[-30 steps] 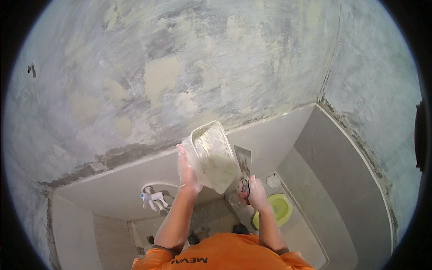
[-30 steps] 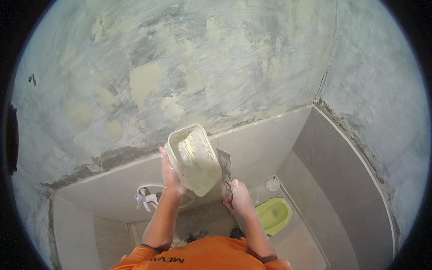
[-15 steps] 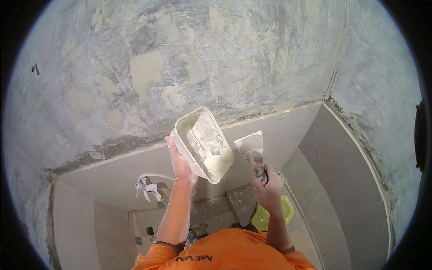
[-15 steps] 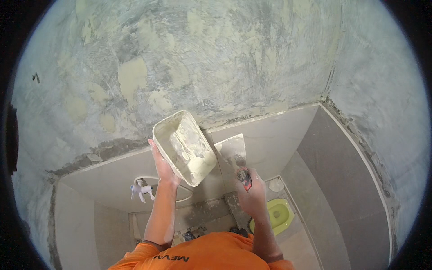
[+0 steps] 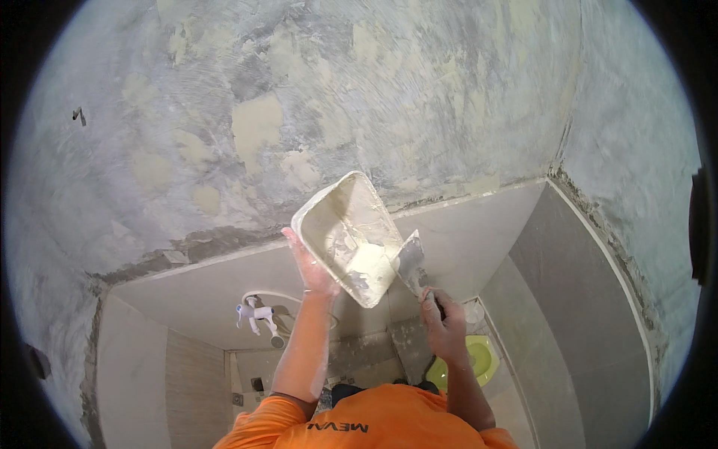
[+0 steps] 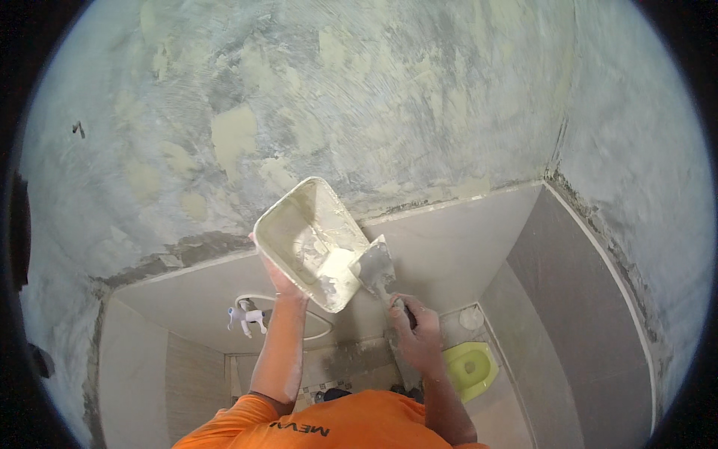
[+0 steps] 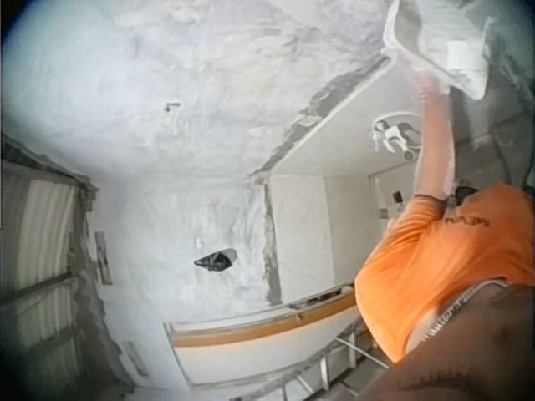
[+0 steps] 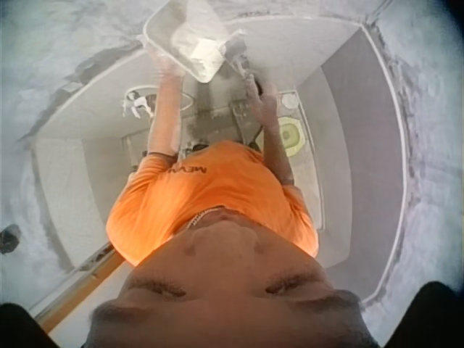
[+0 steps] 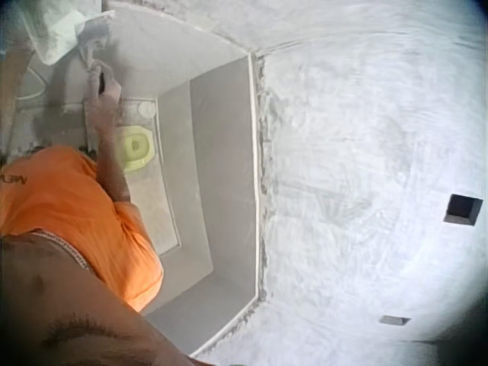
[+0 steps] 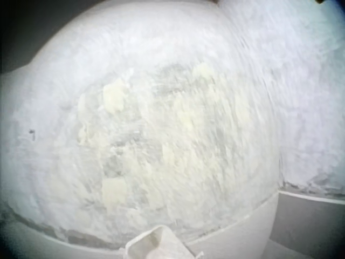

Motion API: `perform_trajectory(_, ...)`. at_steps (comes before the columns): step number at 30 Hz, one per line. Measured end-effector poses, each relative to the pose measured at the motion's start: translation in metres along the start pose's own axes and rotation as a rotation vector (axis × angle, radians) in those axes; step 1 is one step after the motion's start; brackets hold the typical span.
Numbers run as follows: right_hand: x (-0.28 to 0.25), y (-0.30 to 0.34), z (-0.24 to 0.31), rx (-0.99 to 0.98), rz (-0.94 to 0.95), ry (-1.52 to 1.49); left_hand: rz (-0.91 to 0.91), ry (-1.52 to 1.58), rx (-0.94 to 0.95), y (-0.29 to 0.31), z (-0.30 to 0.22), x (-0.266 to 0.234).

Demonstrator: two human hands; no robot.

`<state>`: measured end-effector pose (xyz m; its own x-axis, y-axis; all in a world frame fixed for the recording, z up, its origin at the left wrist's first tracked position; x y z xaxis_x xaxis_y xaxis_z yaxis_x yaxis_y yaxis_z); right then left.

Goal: The person applies a patching compound to a concrete wall using a small putty knife, repeatedly scooping material from a plastic container and spreading it over imperfections.

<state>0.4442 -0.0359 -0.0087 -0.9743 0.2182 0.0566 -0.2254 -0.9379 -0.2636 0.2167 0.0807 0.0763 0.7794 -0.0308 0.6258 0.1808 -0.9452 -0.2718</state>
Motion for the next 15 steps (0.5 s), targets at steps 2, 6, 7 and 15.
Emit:
perform_trajectory(2, 0.017, -0.003, -0.004, -0.045, 0.011, 0.004, -0.032, 0.140, -0.061, 0.002, 0.014, 0.009)
perform_trajectory(6, 0.033, 0.000, -0.030, -0.062, 0.008, 0.070, -0.047, 0.222, -0.045, -0.013, 0.008, 0.013)
perform_trajectory(7, 0.036, -0.001, -0.031, -0.050, 0.000, 0.064, -0.027, 0.220, -0.018, -0.016, -0.004, 0.014)
perform_trajectory(15, -0.003, -0.009, 0.017, 0.018, -0.023, 0.194, -0.006, 0.058, 0.158, -0.029, -0.067, -0.012)
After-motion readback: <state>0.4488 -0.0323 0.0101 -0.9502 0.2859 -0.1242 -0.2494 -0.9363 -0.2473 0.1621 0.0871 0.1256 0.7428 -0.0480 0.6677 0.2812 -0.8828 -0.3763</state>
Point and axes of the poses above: each hand's wrist, its own y-axis away from the middle knuckle, its own x-axis out of the palm, z = x × y, the point moved 8 cm from there along -y, towards the middle knuckle, and after that the axes turned 5 degrees about -z, right-handed, at the moved point
